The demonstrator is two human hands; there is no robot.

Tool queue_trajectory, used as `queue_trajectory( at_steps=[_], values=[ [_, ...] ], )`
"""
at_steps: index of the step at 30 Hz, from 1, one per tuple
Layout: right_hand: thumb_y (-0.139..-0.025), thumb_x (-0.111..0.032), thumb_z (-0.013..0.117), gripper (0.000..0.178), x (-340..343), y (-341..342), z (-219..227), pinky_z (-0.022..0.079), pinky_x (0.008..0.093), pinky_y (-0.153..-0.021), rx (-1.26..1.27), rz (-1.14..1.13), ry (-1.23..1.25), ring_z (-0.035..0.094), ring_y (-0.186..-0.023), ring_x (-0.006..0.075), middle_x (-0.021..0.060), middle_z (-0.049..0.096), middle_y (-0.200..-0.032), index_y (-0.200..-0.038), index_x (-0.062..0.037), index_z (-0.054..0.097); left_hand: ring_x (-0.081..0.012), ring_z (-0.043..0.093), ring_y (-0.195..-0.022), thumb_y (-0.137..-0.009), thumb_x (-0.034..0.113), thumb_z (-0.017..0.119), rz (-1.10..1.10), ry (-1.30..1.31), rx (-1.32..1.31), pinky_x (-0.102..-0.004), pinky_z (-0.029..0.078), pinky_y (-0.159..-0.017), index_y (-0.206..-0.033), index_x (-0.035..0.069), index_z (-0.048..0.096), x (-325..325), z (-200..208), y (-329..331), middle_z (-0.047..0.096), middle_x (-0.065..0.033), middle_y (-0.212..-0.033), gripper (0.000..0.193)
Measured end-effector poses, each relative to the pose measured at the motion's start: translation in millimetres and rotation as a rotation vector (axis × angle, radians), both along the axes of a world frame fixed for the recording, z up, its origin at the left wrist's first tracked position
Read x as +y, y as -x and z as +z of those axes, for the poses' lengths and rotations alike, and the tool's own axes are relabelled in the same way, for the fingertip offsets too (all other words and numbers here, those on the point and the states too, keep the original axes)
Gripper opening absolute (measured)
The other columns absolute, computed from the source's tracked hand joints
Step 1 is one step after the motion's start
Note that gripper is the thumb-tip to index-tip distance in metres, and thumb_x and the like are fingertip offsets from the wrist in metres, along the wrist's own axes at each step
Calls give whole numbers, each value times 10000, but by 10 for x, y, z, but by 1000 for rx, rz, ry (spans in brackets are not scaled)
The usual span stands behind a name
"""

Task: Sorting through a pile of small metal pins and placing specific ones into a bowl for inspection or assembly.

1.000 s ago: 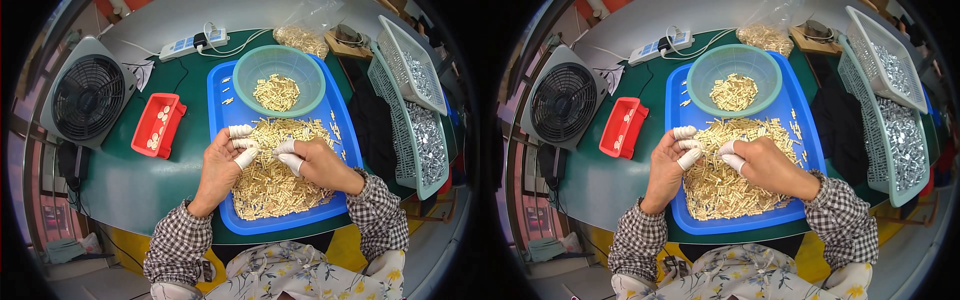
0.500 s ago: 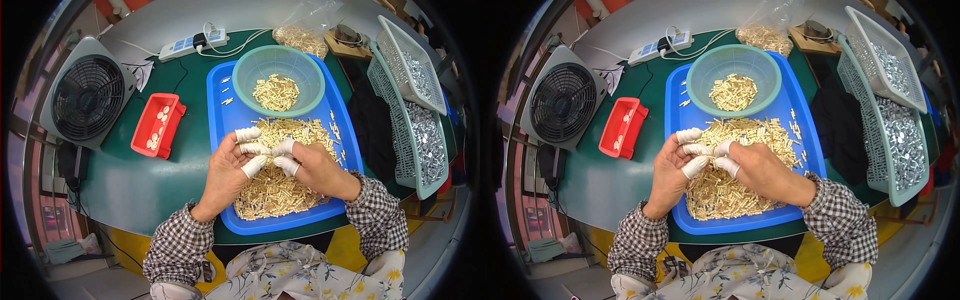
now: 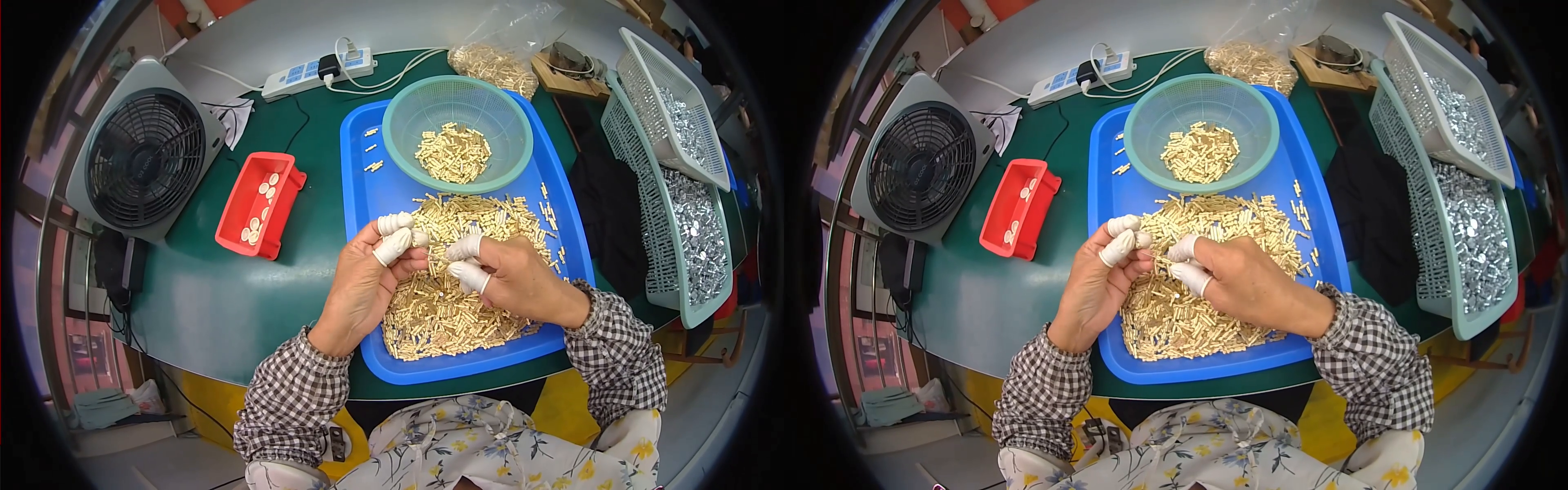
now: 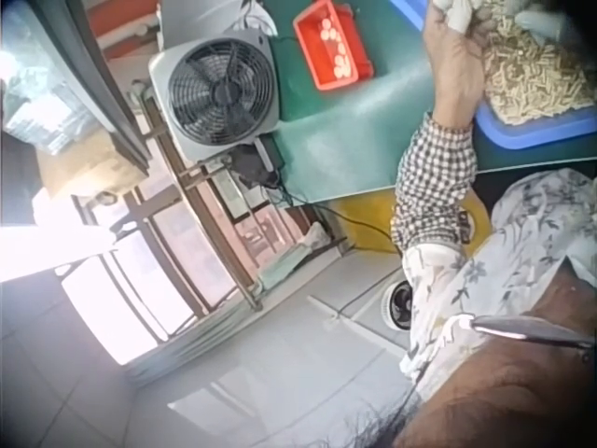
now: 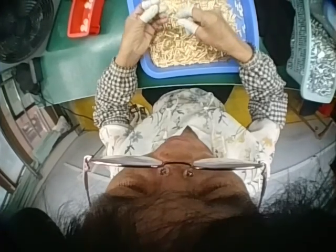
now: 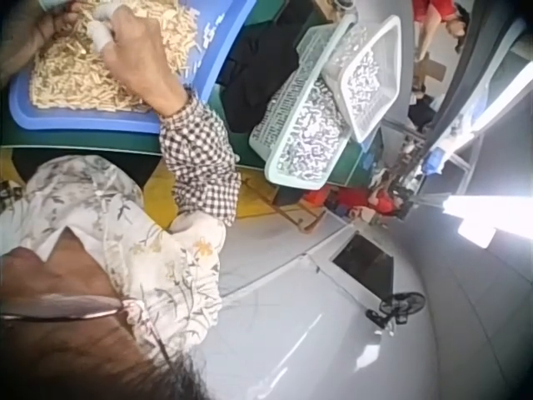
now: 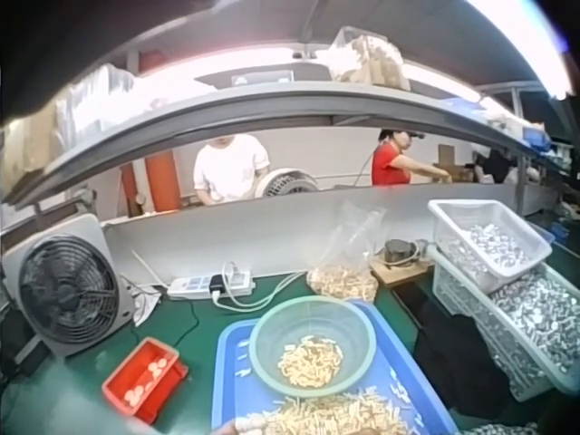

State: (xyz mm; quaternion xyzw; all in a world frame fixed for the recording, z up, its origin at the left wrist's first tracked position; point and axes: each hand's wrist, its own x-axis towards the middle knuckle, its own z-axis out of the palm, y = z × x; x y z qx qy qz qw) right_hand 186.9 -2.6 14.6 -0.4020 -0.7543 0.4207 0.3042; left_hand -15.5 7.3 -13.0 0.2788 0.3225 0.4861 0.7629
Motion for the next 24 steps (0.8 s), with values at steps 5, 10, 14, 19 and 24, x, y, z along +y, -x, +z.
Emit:
queue_trajectory(
  at_steps=[5,10,14,19,24],
  values=[
    [-809,-51,602,154,-9,25,12,466,363,-494,-78,-24,-78,616,-567,309,185,602,-656,-949,7,581,-148,609,-834,-879,84,559,30,44,-41,-260,535,-751,-1088,28,524,-11,-2,-24,607,-93,-980,218],
    [-811,-61,605,148,-1,15,-19,465,367,-496,-80,-18,-81,614,-569,313,187,596,-647,-938,12,581,-153,611,-842,-881,83,556,17,28,-42,-259,537,-755,-1094,30,522,-15,-5,-37,606,-91,-977,222],
    [-843,-72,600,159,11,15,-35,447,250,-415,-85,-7,-122,593,-466,122,73,619,-640,-989,-10,583,-155,614,-852,-883,79,552,4,19,-44,-261,537,-762,-1091,26,522,-18,-11,-29,606,-97,-984,216],
    [-843,-69,598,148,8,3,-103,450,258,-419,-137,-36,-265,595,-469,129,75,617,-636,-971,3,585,-156,618,-862,-887,70,542,10,-55,22,-263,535,-777,-1102,18,507,-29,16,-48,606,-113,-1007,224],
    [-828,-67,595,127,-36,21,-141,454,340,-460,-182,-86,-422,602,-531,258,149,600,-639,-922,17,579,-160,620,-870,-889,62,535,103,-114,114,-268,530,-797,-1133,13,480,-84,25,-120,606,-123,-1021,255]
  ],
)
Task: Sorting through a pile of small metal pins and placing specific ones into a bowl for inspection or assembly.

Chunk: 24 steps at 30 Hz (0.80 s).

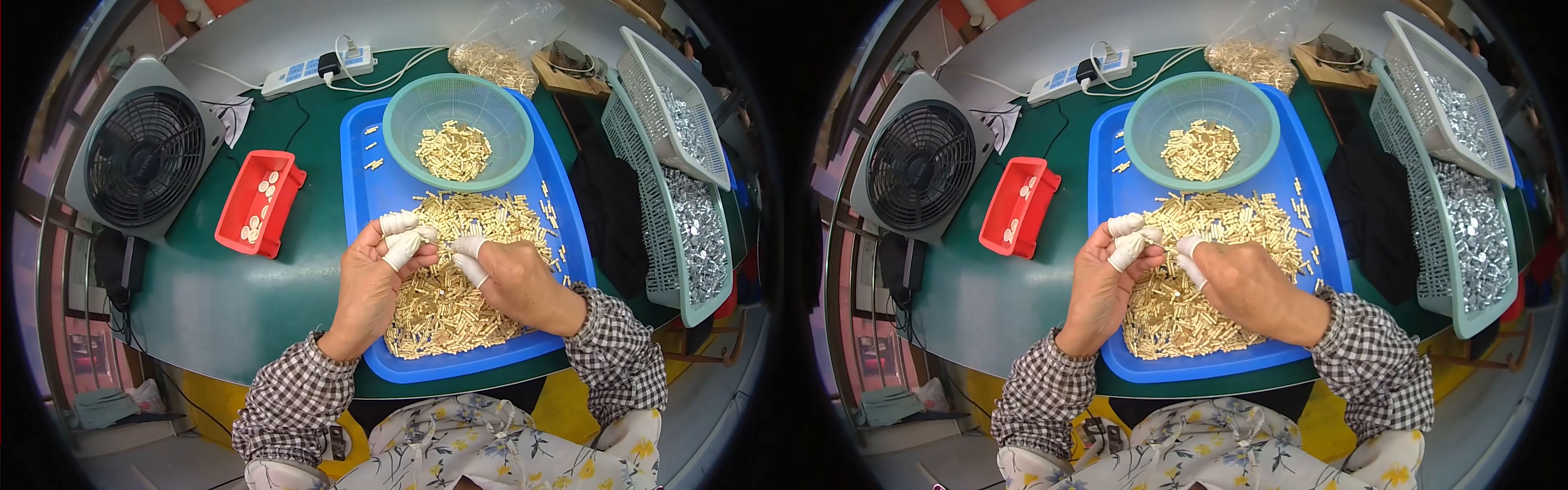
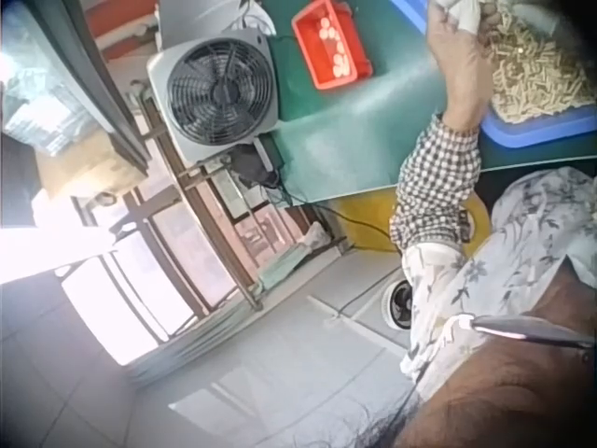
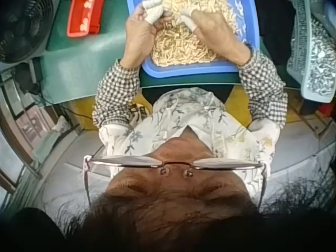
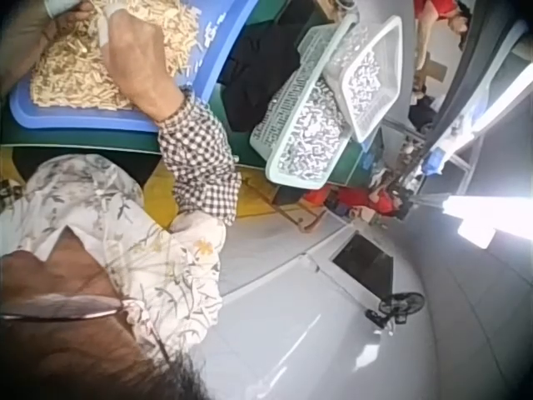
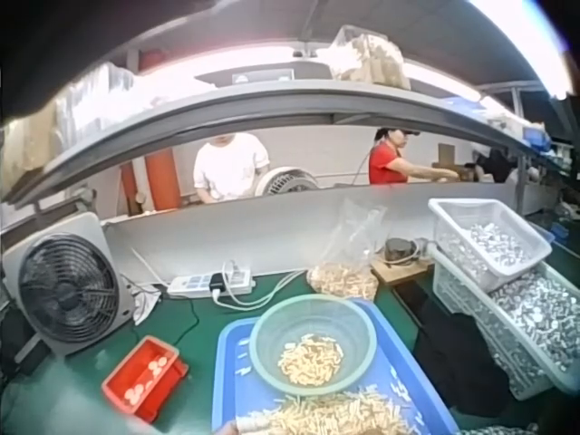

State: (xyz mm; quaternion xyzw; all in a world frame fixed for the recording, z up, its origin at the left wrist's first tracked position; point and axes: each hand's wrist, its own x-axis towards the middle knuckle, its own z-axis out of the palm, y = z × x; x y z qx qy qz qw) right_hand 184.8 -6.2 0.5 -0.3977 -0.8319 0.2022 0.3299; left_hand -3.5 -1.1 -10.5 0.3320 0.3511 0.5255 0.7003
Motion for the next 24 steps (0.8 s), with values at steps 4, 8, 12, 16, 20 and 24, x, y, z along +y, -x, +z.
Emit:
queue_trajectory(
  at_steps=[4,8,12,16,20,24],
  values=[
    [-824,-70,591,119,8,6,136,456,365,-467,67,-12,260,602,-562,326,193,589,-651,-903,17,574,-166,620,-880,-887,59,538,-31,10,-7,-274,524,-810,-1173,9,444,5,-2,2,604,-131,-1039,305],
    [-850,-50,566,106,11,-8,95,416,278,-399,111,43,284,558,-461,176,102,586,-612,-933,14,577,-171,619,-890,-884,60,544,-2,-47,47,-291,520,-820,-1185,6,432,-32,66,-29,601,-134,-1058,325],
    [-871,-47,546,110,28,-9,216,393,234,-365,196,56,474,529,-407,94,49,589,-594,-960,12,571,-180,618,-904,-881,60,550,-81,-122,43,-311,516,-834,-1207,10,413,-43,69,-56,602,-136,-1070,357],
    [-879,-55,538,122,37,1,224,396,231,-374,226,55,592,526,-412,90,45,591,-604,-981,8,562,-162,616,-848,-882,77,554,-7,-39,40,-294,516,-781,-1147,14,465,-35,61,-56,618,-107,-997,286],
    [-892,-50,505,149,55,-13,231,420,229,-411,210,80,653,541,-451,91,48,599,-638,-1024,6,541,-134,598,-769,-886,100,559,-167,-56,53,-260,501,-706,-1055,21,520,-10,-17,23,616,-71,-903,191],
    [-903,-28,446,209,59,-11,199,448,227,-465,210,114,676,564,-508,97,49,601,-677,-1107,0,482,-113,576,-715,-888,116,560,-76,-25,72,-242,480,-660,-985,28,546,-20,16,8,600,-44,-842,132]
  ],
)
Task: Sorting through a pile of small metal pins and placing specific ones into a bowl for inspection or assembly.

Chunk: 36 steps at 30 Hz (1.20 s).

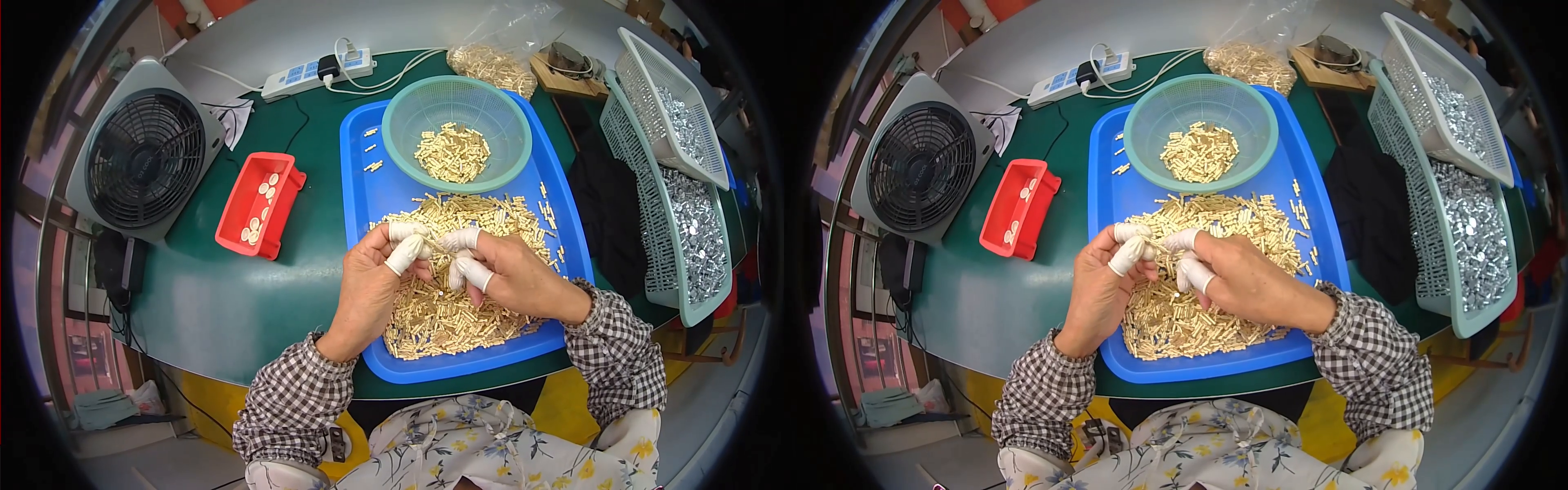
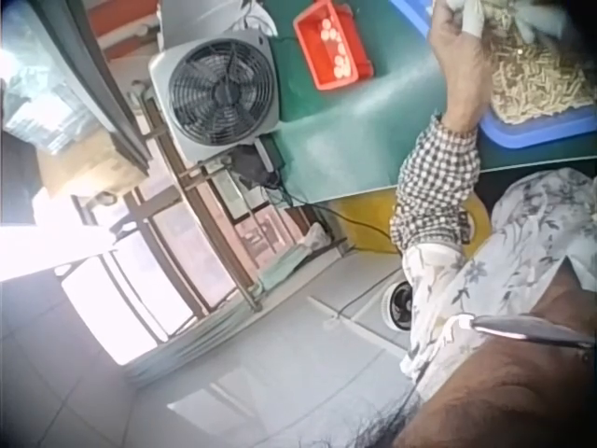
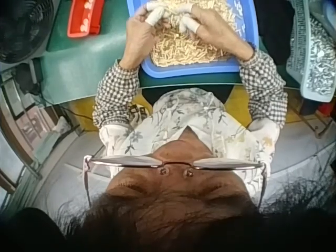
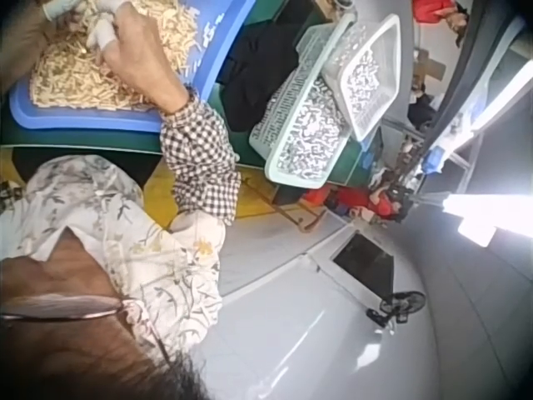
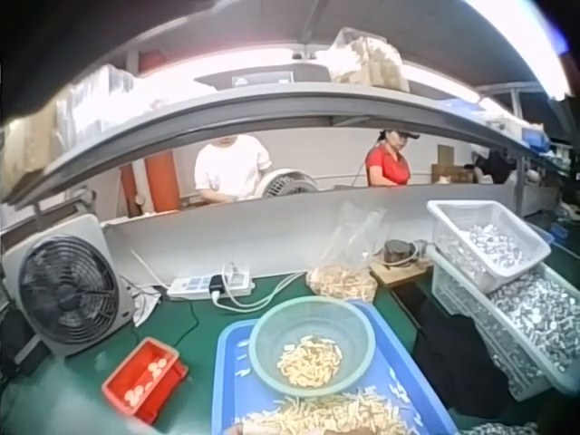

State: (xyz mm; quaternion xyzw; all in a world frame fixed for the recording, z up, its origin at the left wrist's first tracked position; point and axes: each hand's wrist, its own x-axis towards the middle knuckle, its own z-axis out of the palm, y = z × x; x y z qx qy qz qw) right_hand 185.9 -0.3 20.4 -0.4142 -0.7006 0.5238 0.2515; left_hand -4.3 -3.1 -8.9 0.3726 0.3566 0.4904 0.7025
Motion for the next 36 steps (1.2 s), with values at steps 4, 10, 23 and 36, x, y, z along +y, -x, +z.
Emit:
queue_trajectory(
  at_steps=[4,10,23,36],
  values=[
    [-904,-1,394,280,0,-9,26,466,228,-511,-1,33,-3,578,-549,103,51,598,-704,-1183,-7,404,-115,581,-722,-887,110,560,-22,-25,10,-246,488,-671,-998,29,544,0,-43,-7,605,-46,-849,139],
    [-899,7,386,332,16,-33,28,467,224,-519,-4,30,33,570,-541,100,61,586,-702,-1227,-13,337,-110,580,-732,-887,90,551,-56,32,16,-240,493,-668,-1082,23,500,10,-18,-43,601,-54,-898,213],
    [-806,30,400,317,922,-391,480,405,227,-447,-276,-267,-382,497,-470,90,72,564,-634,-1100,42,519,-87,555,-744,-884,69,531,-169,-38,240,-219,482,-645,-1157,6,463,56,15,33,577,-57,-923,288],
    [-717,-3,448,298,791,-380,714,441,266,-433,-293,-29,6,548,-456,129,124,610,-621,-959,91,594,-223,538,-759,-779,73,644,-62,-856,1029,-326,447,-680,-1012,6,574,44,4,148,569,-93,-858,252]
  ],
)
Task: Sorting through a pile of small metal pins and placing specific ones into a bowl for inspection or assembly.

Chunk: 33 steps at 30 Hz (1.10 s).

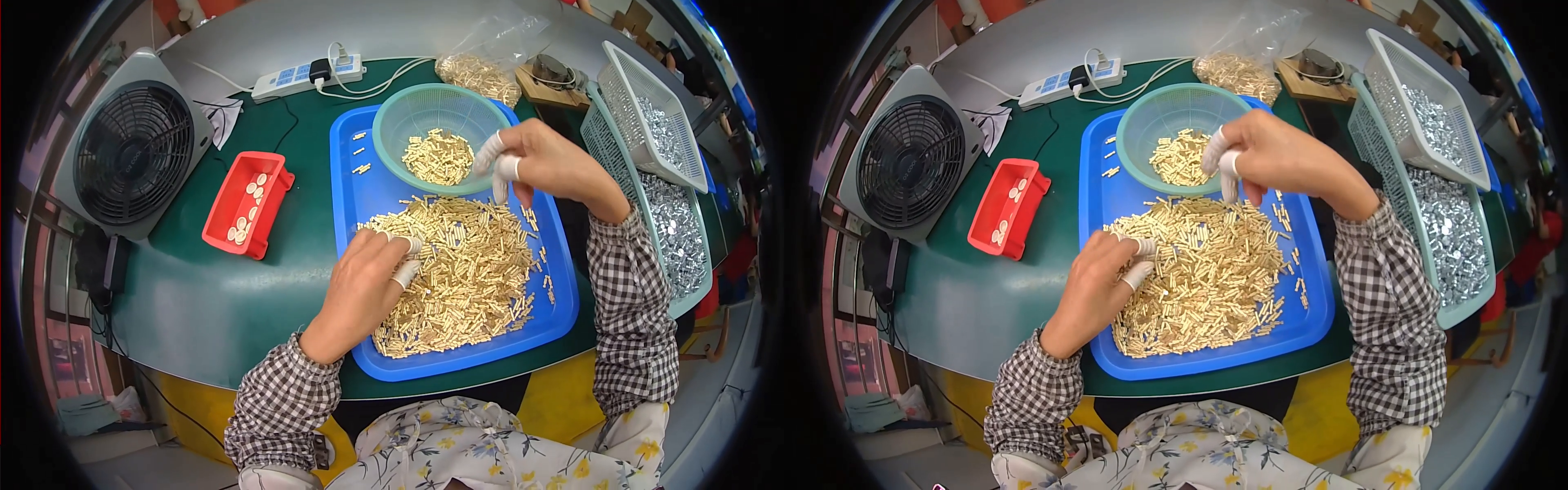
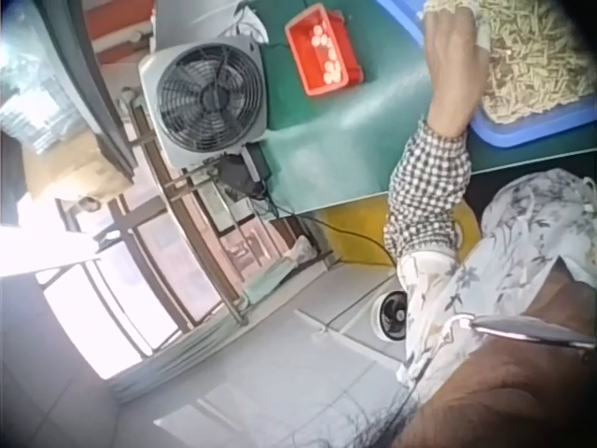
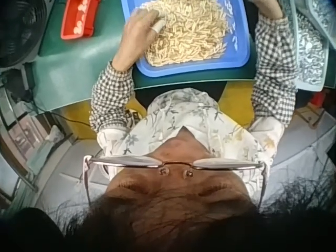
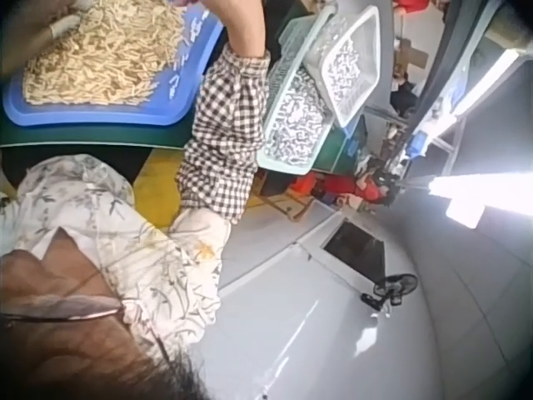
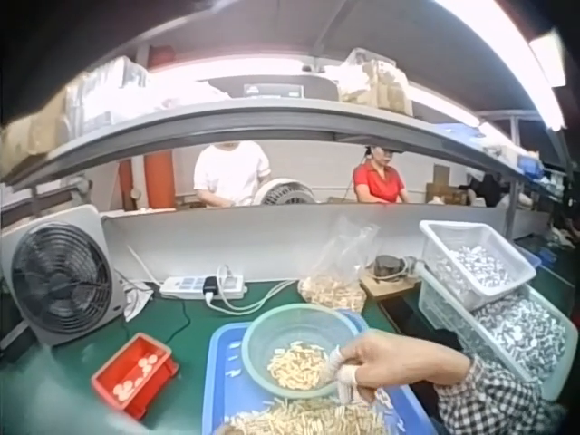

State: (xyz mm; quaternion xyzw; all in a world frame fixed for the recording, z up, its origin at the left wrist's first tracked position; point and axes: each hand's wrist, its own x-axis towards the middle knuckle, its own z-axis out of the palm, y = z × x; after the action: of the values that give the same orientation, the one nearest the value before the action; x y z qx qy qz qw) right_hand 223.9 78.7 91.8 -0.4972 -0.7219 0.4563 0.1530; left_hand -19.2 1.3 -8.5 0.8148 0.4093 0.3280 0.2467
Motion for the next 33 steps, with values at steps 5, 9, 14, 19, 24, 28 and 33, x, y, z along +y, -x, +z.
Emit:
queue_trajectory(
  at_steps=[5,9,14,19,24,28,33],
  values=[
    [-726,2,445,281,-321,69,-256,473,271,-461,-193,123,-30,592,-490,147,142,630,-652,-942,91,600,-280,488,-805,-712,146,694,-98,-115,234,-371,406,-717,-965,13,600,-66,57,-67,540,-112,-827,301],
    [-708,15,465,227,-332,33,-441,481,334,-497,-214,70,-93,614,-499,205,178,617,-624,-850,99,621,-263,483,-802,-707,174,703,-121,-127,285,-367,402,-706,-960,14,602,-80,-2,-111,527,-105,-806,316],
    [-693,16,481,194,-323,-14,-529,481,369,-553,-281,58,-148,626,-574,276,201,613,-650,-813,65,625,-266,484,-792,-705,153,700,-157,-107,288,-371,403,-702,-906,10,598,-147,86,-117,518,-109,-788,267],
    [-687,9,506,164,-305,-69,-661,471,397,-590,-409,173,-356,619,-660,334,209,610,-681,-788,29,633,-270,488,-781,-703,118,689,-150,-17,258,-370,405,-704,-847,13,584,-173,13,-134,511,-109,-762,207],
    [-718,-9,531,126,-336,-69,-616,466,405,-593,-546,229,-372,616,-664,342,206,609,-679,-782,23,635,-271,492,-777,-712,95,672,-184,-31,228,-368,408,-711,-840,13,583,-154,-11,-127,512,-106,-747,176],
    [-773,-35,568,133,-400,-90,-581,449,323,-498,-285,75,-368,612,-547,225,165,611,-640,-875,28,625,-270,496,-718,-705,87,683,-147,-117,287,-373,419,-645,-822,14,607,-152,-18,-116,519,-104,-710,158],
    [-801,-52,593,126,-552,81,-541,426,277,-460,10,-33,-219,578,-501,164,121,618,-644,-903,13,630,-266,510,-723,-727,55,650,-181,-35,213,-365,427,-664,-822,8,595,-89,-30,-115,512,-104,-707,119]
  ],
)
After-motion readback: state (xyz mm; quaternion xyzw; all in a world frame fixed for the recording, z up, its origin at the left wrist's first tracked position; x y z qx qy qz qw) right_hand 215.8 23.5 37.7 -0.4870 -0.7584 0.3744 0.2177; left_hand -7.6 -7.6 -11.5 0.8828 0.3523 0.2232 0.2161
